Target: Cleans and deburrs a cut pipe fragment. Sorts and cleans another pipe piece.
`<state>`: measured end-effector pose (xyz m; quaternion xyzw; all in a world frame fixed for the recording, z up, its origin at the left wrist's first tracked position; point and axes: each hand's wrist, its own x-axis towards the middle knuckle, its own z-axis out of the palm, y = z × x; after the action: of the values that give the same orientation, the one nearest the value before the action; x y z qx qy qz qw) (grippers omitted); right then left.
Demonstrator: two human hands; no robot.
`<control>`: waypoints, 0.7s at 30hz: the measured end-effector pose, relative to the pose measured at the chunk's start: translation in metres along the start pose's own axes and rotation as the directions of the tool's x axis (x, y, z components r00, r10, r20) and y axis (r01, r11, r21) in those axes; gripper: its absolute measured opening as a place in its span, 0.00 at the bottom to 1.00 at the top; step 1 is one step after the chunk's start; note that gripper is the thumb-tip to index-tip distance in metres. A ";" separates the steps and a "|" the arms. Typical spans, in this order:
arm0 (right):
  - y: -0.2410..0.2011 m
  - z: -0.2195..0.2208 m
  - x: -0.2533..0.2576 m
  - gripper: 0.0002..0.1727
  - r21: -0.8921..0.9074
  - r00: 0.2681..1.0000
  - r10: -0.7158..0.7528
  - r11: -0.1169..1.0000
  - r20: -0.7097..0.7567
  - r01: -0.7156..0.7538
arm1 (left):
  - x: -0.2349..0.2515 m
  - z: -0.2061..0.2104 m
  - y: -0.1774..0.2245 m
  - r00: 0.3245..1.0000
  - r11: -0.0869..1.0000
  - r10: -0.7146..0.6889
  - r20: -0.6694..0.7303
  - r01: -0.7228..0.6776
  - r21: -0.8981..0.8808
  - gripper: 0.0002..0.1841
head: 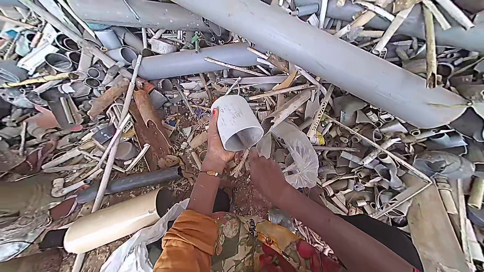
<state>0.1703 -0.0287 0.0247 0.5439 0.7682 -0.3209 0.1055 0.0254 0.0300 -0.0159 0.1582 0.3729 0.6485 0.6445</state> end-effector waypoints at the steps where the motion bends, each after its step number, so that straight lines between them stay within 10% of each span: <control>1: -0.004 0.000 0.000 0.28 0.015 1.000 -0.005 1.000 -0.002 0.005 | 0.000 0.002 -0.001 1.000 1.000 -0.003 0.002 0.003 -0.003 0.35; 21: -0.030 0.001 -0.003 0.24 0.064 0.996 -0.056 0.996 -0.074 0.061 | -0.001 0.000 0.000 0.989 0.993 0.113 0.094 -0.115 0.008 0.33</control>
<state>0.1436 -0.0377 0.0368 0.5354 0.7761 -0.3292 0.0505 0.0261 0.0287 -0.0156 0.2136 0.3371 0.6737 0.6220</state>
